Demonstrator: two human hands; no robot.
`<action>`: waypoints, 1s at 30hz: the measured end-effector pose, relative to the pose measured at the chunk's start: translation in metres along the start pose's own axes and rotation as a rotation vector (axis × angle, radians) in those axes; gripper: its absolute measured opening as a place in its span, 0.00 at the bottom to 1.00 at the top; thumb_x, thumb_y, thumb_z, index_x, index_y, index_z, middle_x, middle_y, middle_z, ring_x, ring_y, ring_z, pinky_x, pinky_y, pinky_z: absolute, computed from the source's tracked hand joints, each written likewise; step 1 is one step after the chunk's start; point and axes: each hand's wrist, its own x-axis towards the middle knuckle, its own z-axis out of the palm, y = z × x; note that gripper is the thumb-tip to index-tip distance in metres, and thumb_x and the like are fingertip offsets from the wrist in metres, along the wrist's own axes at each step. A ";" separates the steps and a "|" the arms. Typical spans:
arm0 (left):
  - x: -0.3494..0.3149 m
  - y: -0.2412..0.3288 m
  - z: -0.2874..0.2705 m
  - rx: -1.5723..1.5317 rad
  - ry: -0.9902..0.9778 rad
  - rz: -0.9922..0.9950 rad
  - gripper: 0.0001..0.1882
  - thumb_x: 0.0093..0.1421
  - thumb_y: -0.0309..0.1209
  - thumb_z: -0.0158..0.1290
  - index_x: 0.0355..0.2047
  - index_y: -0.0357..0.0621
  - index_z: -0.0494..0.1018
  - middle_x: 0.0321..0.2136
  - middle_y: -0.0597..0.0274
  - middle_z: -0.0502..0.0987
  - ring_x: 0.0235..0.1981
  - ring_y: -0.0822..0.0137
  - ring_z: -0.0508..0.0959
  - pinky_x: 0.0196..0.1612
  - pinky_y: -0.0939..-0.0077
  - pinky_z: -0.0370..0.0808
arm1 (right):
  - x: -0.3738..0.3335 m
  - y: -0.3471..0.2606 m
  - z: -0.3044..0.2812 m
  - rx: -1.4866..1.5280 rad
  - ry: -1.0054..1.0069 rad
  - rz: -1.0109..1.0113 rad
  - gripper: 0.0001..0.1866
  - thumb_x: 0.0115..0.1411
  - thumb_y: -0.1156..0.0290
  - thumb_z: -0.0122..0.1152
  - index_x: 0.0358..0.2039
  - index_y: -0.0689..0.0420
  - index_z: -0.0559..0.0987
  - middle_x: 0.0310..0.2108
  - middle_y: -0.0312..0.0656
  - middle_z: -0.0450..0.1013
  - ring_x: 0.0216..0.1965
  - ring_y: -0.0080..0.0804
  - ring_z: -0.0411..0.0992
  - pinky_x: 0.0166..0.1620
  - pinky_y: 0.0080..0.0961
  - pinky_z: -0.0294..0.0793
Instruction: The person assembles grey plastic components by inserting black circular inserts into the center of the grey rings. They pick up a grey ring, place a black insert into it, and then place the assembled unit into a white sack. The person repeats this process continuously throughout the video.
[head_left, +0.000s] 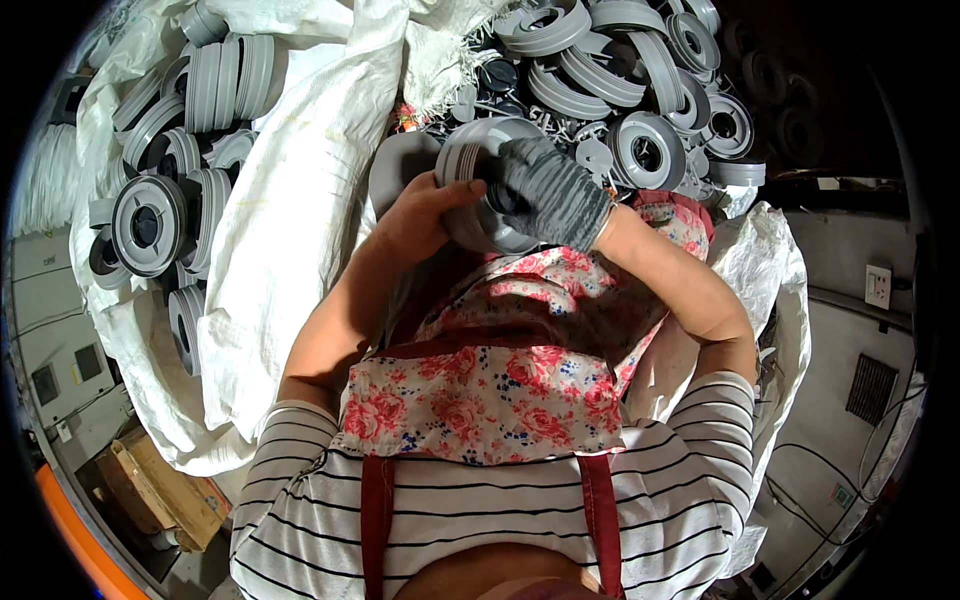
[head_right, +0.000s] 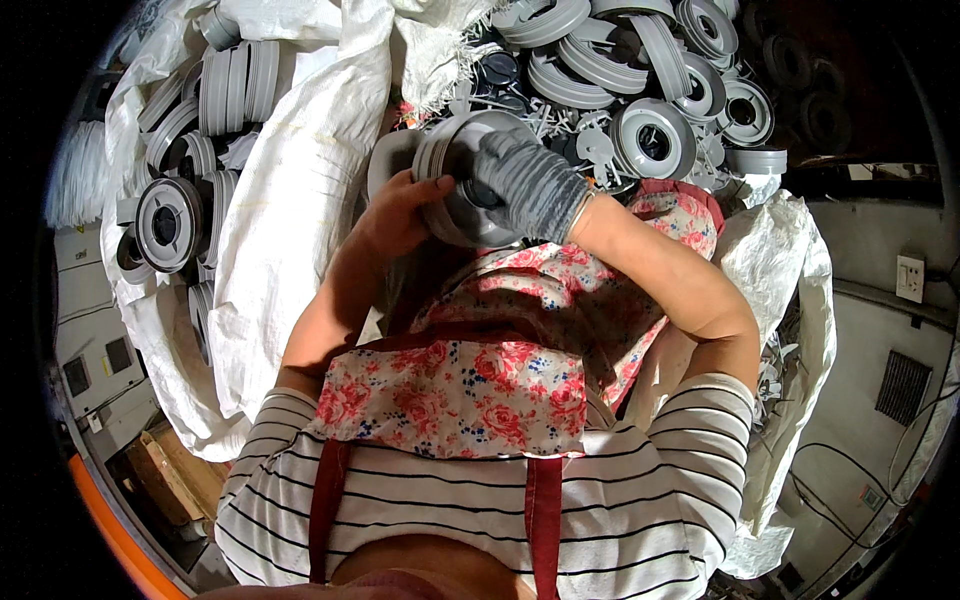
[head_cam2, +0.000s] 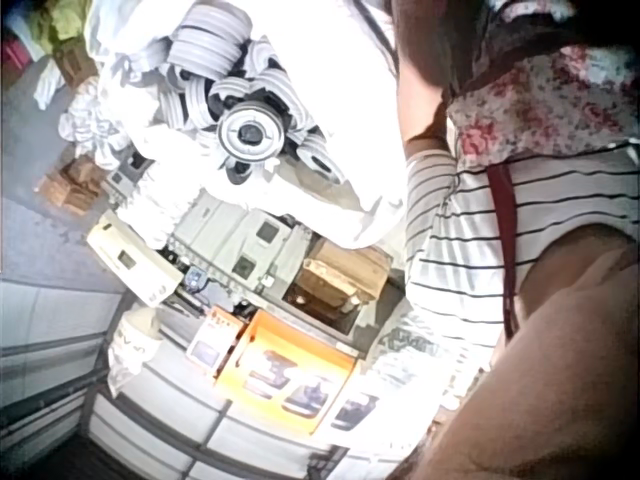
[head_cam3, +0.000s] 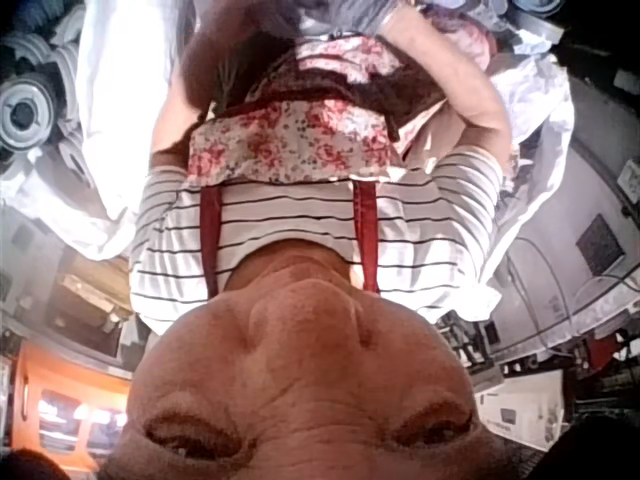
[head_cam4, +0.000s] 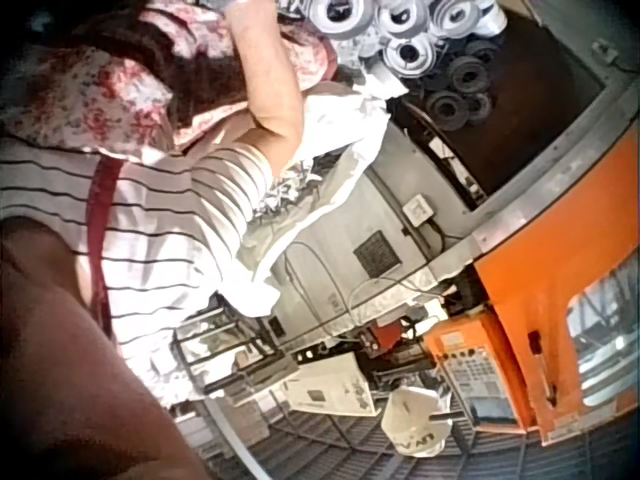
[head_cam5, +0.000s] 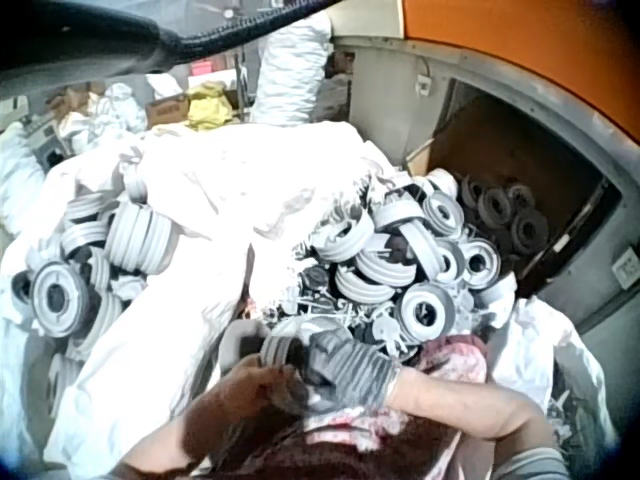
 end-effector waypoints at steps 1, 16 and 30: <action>-0.001 0.000 0.004 0.080 0.027 0.054 0.11 0.56 0.28 0.57 0.38 0.36 0.71 0.28 0.63 0.75 0.29 0.72 0.77 0.33 0.75 0.75 | 0.004 0.000 0.005 0.088 0.209 0.054 0.28 0.40 0.64 0.66 0.43 0.62 0.72 0.38 0.55 0.70 0.39 0.50 0.70 0.46 0.38 0.72; -0.056 0.139 0.039 1.221 0.815 0.955 0.36 0.44 0.38 0.66 0.52 0.38 0.67 0.42 0.53 0.77 0.43 0.64 0.75 0.47 0.73 0.71 | 0.066 0.056 -0.017 0.302 0.024 0.497 0.27 0.62 0.46 0.44 0.39 0.60 0.76 0.35 0.51 0.75 0.40 0.46 0.74 0.45 0.36 0.72; 0.055 0.006 -0.036 -0.307 0.215 0.229 0.12 0.59 0.36 0.56 0.42 0.48 0.73 0.36 0.68 0.74 0.38 0.74 0.73 0.40 0.84 0.66 | 0.041 0.070 0.007 -0.713 -0.049 -0.054 0.13 0.58 0.63 0.49 0.35 0.58 0.75 0.26 0.48 0.75 0.28 0.40 0.74 0.31 0.38 0.73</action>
